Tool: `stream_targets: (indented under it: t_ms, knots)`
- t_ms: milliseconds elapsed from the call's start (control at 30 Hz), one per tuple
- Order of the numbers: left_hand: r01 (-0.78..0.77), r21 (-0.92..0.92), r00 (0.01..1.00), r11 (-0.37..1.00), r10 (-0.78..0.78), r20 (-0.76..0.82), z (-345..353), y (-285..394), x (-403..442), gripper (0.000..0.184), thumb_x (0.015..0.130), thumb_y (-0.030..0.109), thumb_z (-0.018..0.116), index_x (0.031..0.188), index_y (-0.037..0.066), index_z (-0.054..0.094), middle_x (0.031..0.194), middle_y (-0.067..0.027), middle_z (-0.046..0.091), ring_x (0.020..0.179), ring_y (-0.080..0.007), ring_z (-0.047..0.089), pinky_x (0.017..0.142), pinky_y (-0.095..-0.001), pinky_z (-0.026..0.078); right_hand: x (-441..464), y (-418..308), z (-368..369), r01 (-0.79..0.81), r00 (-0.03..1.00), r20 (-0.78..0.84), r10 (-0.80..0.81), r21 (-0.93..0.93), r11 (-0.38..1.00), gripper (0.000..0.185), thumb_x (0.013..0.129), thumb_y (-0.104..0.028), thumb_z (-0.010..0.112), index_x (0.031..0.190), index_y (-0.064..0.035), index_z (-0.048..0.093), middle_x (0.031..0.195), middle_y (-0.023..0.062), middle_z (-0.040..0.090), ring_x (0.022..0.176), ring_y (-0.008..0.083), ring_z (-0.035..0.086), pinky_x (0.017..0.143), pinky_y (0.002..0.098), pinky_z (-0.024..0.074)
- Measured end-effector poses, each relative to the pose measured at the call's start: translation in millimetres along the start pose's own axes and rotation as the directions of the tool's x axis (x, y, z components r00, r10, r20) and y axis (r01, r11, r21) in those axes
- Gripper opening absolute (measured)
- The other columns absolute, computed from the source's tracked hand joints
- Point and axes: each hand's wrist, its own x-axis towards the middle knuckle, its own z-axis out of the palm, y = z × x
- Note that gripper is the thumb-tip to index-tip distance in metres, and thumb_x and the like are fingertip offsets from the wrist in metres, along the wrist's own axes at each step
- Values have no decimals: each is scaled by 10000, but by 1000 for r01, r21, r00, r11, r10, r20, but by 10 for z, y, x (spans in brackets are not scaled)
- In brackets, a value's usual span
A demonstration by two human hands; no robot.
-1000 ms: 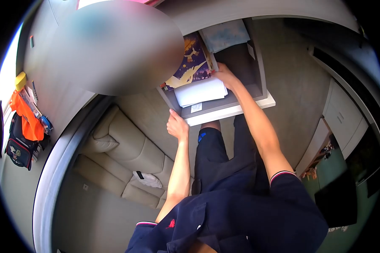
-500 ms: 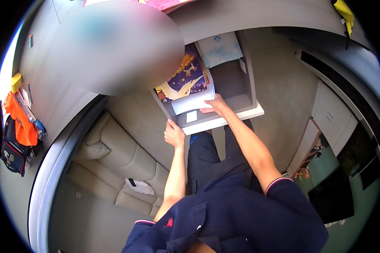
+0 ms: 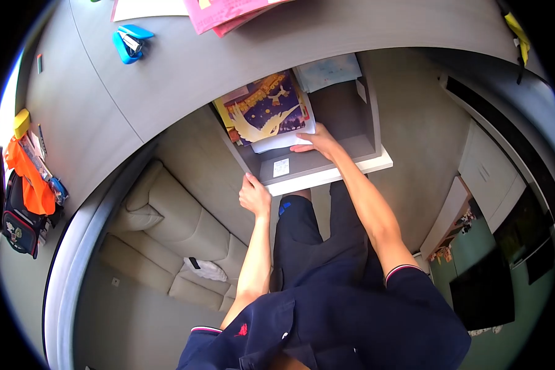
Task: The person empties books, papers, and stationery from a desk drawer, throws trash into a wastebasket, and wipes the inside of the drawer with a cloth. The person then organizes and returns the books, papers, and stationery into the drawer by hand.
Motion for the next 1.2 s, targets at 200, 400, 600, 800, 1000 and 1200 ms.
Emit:
stream_targets:
  t_ms: [200,400,600,800,1000,1200]
  knots:
    - [0,-17,1000,1000,0,0,-18,1,-40,474,1028,379,414,834,37,677,732,-245,667,726,-486,643,650,-587,462,-3,-82,-20,52,999,-11,-52,5,999,332,987,-5,547,1301,84,487,1157,242,656,949,393,726,801,418,651]
    - [0,11,998,1000,-1,70,-23,-57,-44,444,1023,363,421,869,37,680,746,-243,676,736,-487,648,659,-594,466,-76,753,707,67,988,-154,26,569,819,329,958,-71,654,1207,92,513,1153,240,628,1032,396,695,868,464,625]
    - [-29,-18,999,999,29,31,-6,-74,-58,410,1012,341,435,870,46,681,755,-246,678,724,-483,649,651,-593,473,278,990,754,104,939,-340,49,417,903,356,956,-124,686,1188,106,544,1127,251,639,1044,368,694,897,442,610]
    - [-43,4,999,999,43,27,50,-115,-65,374,995,318,466,825,35,644,741,-237,673,700,-471,648,624,-579,471,290,998,846,226,901,-430,-56,356,907,339,977,-103,648,1195,135,545,1099,246,652,1012,342,702,902,428,610]
    - [-45,41,999,998,44,6,27,-136,-107,354,986,312,477,885,32,669,771,-233,684,705,-459,658,625,-572,486,382,962,934,320,882,-446,-152,330,888,258,974,-28,597,1178,125,557,1057,231,681,980,324,717,900,423,611]
    - [-54,71,998,996,52,28,27,-127,-101,282,951,290,540,844,52,648,751,-209,667,712,-431,659,621,-549,507,478,981,852,339,885,-410,-219,245,908,230,952,20,575,1163,111,571,1053,200,692,945,315,729,862,426,625]
